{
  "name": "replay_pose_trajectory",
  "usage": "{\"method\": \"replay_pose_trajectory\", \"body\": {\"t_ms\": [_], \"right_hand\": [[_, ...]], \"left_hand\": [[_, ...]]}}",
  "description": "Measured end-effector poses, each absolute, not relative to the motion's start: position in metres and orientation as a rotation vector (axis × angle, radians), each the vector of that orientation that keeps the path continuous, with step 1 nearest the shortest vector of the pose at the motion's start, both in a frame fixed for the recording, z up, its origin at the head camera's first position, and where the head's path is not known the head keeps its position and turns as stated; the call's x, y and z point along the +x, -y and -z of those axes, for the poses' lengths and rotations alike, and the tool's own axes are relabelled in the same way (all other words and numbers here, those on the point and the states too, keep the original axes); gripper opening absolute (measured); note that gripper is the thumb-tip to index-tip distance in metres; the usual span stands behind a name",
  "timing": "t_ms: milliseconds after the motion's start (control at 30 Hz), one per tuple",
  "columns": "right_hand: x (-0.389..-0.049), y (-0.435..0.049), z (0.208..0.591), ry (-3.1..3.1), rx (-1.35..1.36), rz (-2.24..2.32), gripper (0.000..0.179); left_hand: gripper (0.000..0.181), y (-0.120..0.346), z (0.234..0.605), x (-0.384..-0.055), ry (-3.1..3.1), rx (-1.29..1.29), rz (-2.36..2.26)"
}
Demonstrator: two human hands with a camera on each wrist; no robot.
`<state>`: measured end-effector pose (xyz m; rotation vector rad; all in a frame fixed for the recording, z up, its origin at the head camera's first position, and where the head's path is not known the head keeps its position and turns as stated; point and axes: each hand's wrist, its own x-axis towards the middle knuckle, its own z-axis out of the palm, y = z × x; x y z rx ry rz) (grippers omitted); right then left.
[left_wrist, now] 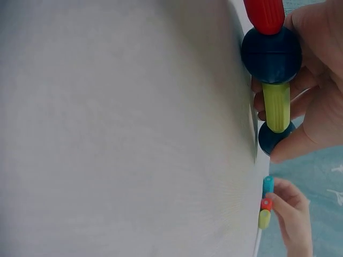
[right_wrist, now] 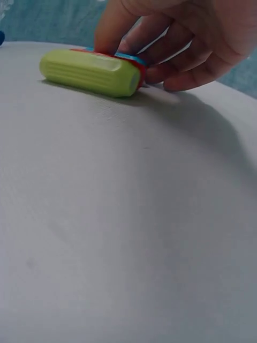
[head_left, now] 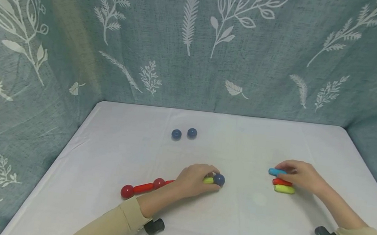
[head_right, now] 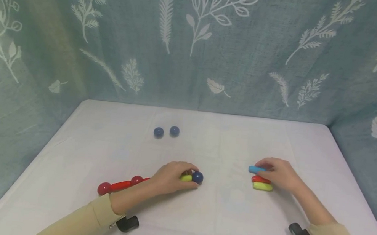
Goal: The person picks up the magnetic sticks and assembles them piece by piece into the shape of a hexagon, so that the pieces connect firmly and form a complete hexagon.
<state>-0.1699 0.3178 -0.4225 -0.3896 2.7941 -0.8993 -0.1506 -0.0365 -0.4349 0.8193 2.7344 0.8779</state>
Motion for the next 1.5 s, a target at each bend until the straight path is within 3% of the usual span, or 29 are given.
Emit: {"method": "replay_pose_trajectory", "body": {"t_ms": [767,1500], "right_hand": [[-0.166,-0.228,0.430,-2.631,-0.828,1.103,0.020],[-0.165,-0.195,0.437,-2.529,-0.922,1.158,0.022]], "left_hand": [[0.040,0.042,0.436,-0.150,-2.737,0.820,-0.859],[0.040,0.052,0.439,-0.149,-2.755,0.810,-0.918]]}}
